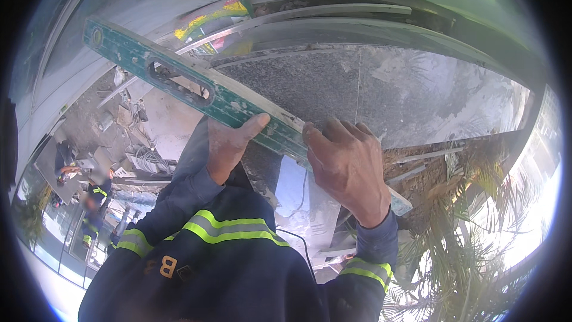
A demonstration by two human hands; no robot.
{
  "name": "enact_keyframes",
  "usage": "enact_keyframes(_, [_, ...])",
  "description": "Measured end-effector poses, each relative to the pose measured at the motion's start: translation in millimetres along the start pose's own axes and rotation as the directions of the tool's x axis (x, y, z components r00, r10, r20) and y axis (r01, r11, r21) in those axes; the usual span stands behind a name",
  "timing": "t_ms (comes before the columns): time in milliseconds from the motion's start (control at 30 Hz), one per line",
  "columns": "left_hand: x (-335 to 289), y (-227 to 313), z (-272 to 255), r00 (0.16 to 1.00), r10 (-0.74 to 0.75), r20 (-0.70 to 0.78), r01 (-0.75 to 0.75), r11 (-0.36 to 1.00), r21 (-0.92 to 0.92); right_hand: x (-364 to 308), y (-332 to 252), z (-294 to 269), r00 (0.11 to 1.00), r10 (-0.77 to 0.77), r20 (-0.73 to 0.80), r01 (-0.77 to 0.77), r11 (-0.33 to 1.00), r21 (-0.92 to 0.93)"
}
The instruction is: The person uses a spirit level and a pencil to measure and mark lines on a large stone tile. They repeatedly reposition the level, draw lines, and adjust the tile's position on a cluttered construction site floor.
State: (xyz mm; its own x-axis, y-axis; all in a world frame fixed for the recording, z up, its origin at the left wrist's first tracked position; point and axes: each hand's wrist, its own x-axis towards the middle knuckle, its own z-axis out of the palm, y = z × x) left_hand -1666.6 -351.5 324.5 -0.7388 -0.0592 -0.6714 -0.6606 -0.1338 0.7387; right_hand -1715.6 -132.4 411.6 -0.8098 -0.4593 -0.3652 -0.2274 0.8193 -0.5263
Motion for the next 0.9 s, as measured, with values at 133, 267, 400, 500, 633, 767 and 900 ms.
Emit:
enact_keyframes(133, [-1.6,6.0,0.8,1.0,-0.013,-0.018,0.013,1.0,-0.001,-48.4,15.7,-12.5,0.986,0.147,0.079,-0.144,0.989,-0.042])
enact_keyframes(267, [-3.0,7.8,-2.7,0.999,-0.042,-0.004,0.043,0.995,0.093,-74.2,18.8,-22.4,0.972,0.231,0.036,-0.227,0.969,-0.099])
enact_keyframes(400, [-3.7,2.2,-2.9,0.999,-0.039,-0.011,0.039,0.999,-0.014,-45.2,3.7,-16.5,0.983,0.11,-0.149,-0.107,0.994,0.031])
enact_keyframes(500, [0.1,-0.2,-3.1,1.0,0.011,-0.001,-0.011,0.999,0.05,-2.0,-7.0,11.7,0.966,-0.026,-0.255,0.067,0.986,0.153])
enact_keyframes(633, [1.9,-5.2,-0.6,0.997,0.078,-0.027,-0.078,0.997,0.004,45.0,-29.6,30.8,0.949,-0.136,-0.285,0.19,0.967,0.172])
enact_keyframes(767, [4.1,-0.3,-2.8,0.979,0.202,0.0,-0.201,0.975,0.095,62.9,-33.2,28.0,0.933,-0.184,-0.31,0.237,0.961,0.143])
enact_keyframes(900, [1.7,4.4,1.3,0.998,0.064,-0.001,-0.063,0.985,-0.163,64.8,-28.0,28.9,0.936,-0.177,-0.303,0.219,0.969,0.113])
